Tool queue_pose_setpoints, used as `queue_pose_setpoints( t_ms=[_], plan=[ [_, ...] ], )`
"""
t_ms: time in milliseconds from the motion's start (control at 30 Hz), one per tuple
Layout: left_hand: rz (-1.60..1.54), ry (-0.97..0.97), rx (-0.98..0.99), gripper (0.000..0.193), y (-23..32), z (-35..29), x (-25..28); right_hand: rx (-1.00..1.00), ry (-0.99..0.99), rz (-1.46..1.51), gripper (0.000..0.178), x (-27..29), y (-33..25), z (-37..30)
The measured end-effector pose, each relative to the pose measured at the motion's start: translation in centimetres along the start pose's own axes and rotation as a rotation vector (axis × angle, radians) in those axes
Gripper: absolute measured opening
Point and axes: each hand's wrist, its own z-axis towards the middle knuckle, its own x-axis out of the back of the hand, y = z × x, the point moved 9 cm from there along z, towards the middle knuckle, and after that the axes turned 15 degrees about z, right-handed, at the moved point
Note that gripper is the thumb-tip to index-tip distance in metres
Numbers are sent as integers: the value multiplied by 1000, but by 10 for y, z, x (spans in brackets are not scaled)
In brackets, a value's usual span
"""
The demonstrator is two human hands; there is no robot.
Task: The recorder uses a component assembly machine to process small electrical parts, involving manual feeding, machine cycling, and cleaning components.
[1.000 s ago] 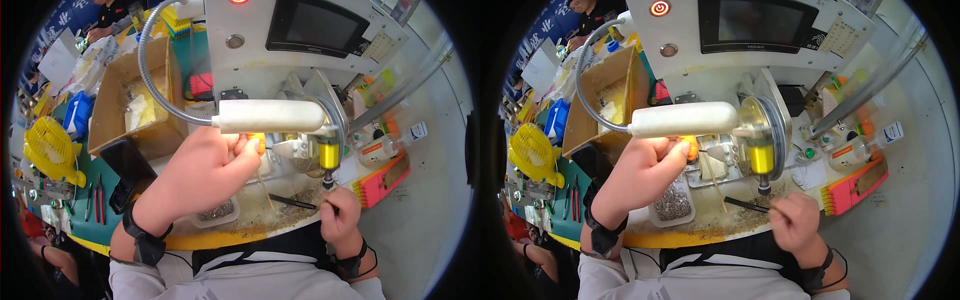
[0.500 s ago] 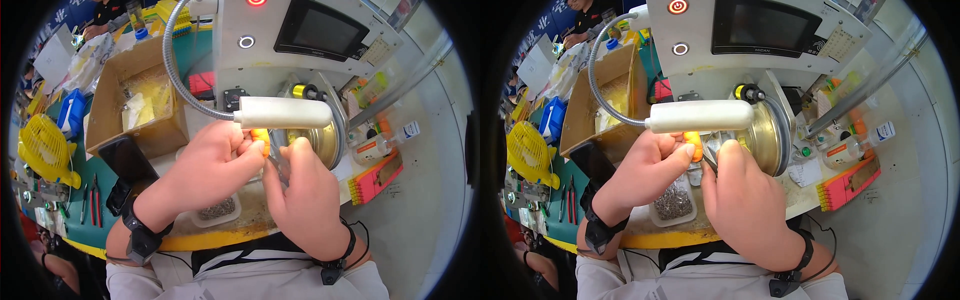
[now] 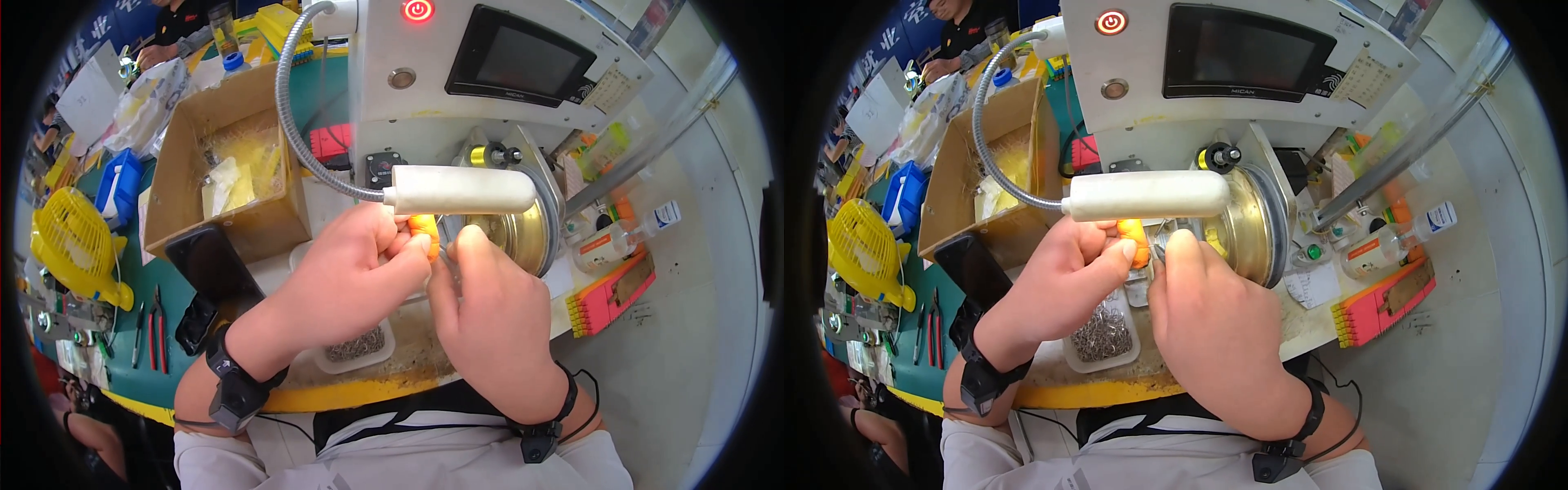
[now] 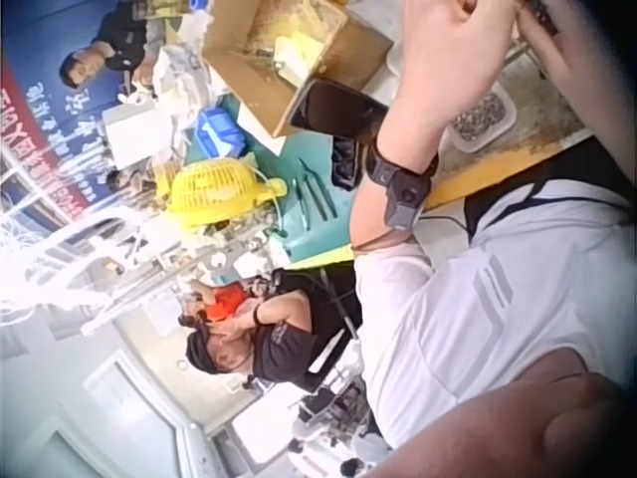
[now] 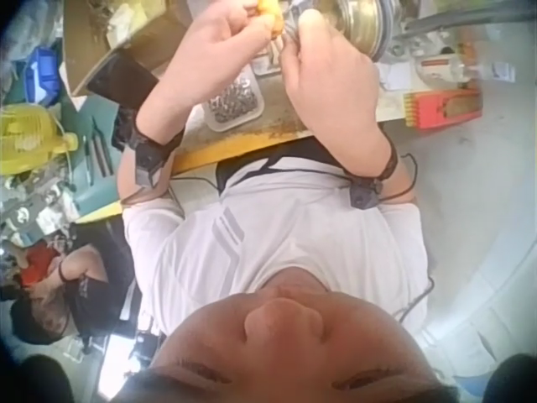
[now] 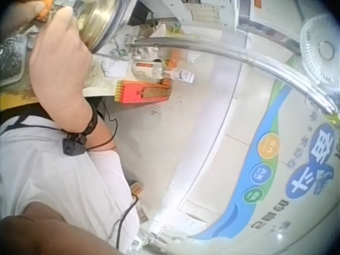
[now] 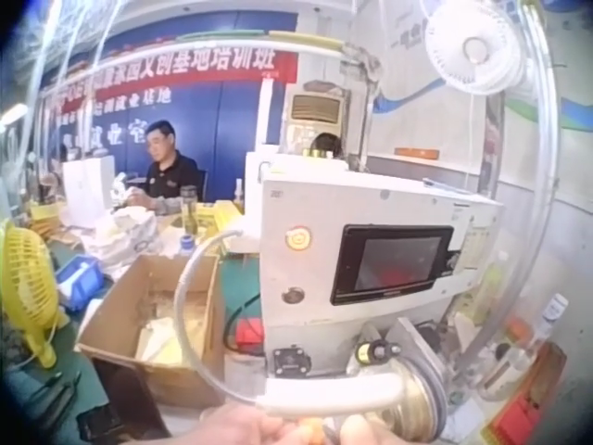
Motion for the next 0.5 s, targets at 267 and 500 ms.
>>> queue_pose_setpoints(
  t_ms=[267, 500],
  plan=[
    [-45, 48, 38, 18, 6, -2, 1, 2, -15, -5, 19, 0, 2, 2],
    [-115, 55, 110, 19, -2, -3, -4, -6, -22, 15, 19, 4, 4, 1]
  ],
)
